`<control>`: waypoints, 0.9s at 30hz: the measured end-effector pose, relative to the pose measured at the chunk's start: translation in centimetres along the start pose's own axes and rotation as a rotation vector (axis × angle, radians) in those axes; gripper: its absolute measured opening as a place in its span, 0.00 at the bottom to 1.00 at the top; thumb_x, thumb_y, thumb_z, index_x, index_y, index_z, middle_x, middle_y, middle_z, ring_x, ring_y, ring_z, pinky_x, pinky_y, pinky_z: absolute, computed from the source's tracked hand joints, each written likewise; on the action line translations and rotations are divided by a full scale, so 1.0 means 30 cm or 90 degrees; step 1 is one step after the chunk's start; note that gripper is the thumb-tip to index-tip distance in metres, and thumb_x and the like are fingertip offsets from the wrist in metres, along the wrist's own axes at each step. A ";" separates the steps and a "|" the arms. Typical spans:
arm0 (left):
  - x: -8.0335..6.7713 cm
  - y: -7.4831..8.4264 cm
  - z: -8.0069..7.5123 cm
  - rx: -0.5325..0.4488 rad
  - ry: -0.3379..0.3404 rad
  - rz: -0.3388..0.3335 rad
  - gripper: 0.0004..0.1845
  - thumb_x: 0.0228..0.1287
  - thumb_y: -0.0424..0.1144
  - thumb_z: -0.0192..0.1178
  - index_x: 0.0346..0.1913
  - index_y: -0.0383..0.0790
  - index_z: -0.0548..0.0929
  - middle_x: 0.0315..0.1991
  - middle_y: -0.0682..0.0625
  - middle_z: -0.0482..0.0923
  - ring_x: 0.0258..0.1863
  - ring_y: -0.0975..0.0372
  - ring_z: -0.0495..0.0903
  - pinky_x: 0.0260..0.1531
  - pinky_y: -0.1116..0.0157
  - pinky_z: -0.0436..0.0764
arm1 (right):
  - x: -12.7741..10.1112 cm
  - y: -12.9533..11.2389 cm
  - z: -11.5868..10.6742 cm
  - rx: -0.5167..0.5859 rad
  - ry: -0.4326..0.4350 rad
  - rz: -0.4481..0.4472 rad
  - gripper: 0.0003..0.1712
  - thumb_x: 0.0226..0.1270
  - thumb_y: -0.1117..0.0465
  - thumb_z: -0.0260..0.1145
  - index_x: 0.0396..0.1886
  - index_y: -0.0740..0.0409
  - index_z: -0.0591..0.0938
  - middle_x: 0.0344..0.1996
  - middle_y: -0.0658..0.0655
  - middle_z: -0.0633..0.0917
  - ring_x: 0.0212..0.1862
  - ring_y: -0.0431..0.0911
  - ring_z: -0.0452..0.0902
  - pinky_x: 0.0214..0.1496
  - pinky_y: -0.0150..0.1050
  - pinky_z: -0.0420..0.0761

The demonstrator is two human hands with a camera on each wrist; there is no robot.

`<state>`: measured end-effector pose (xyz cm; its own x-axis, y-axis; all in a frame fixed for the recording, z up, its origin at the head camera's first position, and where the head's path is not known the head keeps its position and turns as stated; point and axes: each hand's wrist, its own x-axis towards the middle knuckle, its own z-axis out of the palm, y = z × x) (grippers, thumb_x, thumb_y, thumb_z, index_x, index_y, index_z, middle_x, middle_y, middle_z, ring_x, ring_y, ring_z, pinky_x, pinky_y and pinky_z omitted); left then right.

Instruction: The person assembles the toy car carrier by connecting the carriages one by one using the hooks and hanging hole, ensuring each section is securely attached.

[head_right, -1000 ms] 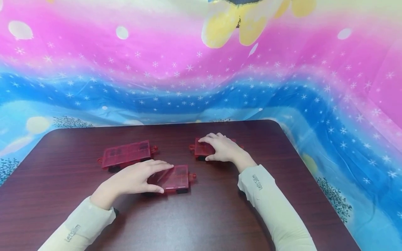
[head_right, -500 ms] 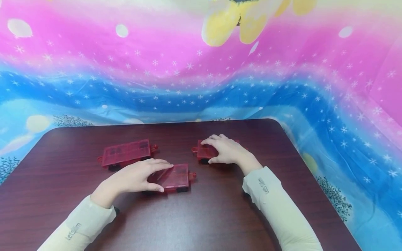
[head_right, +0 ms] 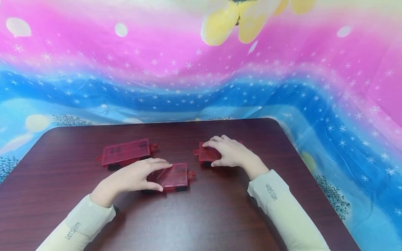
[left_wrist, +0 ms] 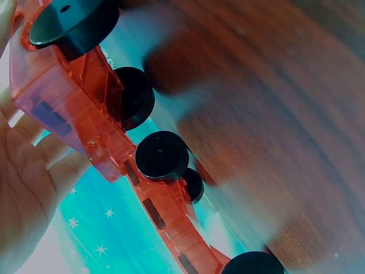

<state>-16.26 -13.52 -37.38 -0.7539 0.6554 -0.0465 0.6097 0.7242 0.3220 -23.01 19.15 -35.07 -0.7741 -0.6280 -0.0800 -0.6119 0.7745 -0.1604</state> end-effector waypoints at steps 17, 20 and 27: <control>-0.003 0.002 -0.006 -0.010 -0.004 0.002 0.40 0.48 0.61 0.65 0.65 0.52 0.69 0.61 0.53 0.69 0.61 0.61 0.69 0.60 0.58 0.70 | -0.081 -0.060 -0.028 -0.038 0.000 -0.036 0.40 0.48 0.44 0.72 0.63 0.35 0.68 0.61 0.49 0.70 0.58 0.47 0.65 0.49 0.50 0.78; -0.003 0.001 -0.006 -0.011 -0.004 0.003 0.40 0.48 0.61 0.65 0.65 0.52 0.69 0.61 0.53 0.69 0.61 0.60 0.69 0.60 0.57 0.70 | -0.090 -0.068 -0.026 -0.043 -0.004 -0.041 0.41 0.47 0.43 0.72 0.64 0.34 0.68 0.61 0.49 0.70 0.58 0.47 0.65 0.48 0.49 0.78; -0.002 -0.003 -0.004 -0.017 -0.001 0.007 0.40 0.48 0.61 0.65 0.65 0.52 0.69 0.61 0.53 0.70 0.60 0.60 0.69 0.59 0.58 0.71 | -0.111 -0.085 -0.023 -0.046 -0.012 -0.039 0.41 0.47 0.43 0.72 0.64 0.33 0.68 0.61 0.48 0.70 0.58 0.46 0.65 0.50 0.47 0.78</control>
<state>-16.31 -13.66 -37.29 -0.7468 0.6635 -0.0449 0.6112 0.7114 0.3470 -18.99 19.32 -33.73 -0.7321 -0.6751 -0.0915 -0.6684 0.7377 -0.0949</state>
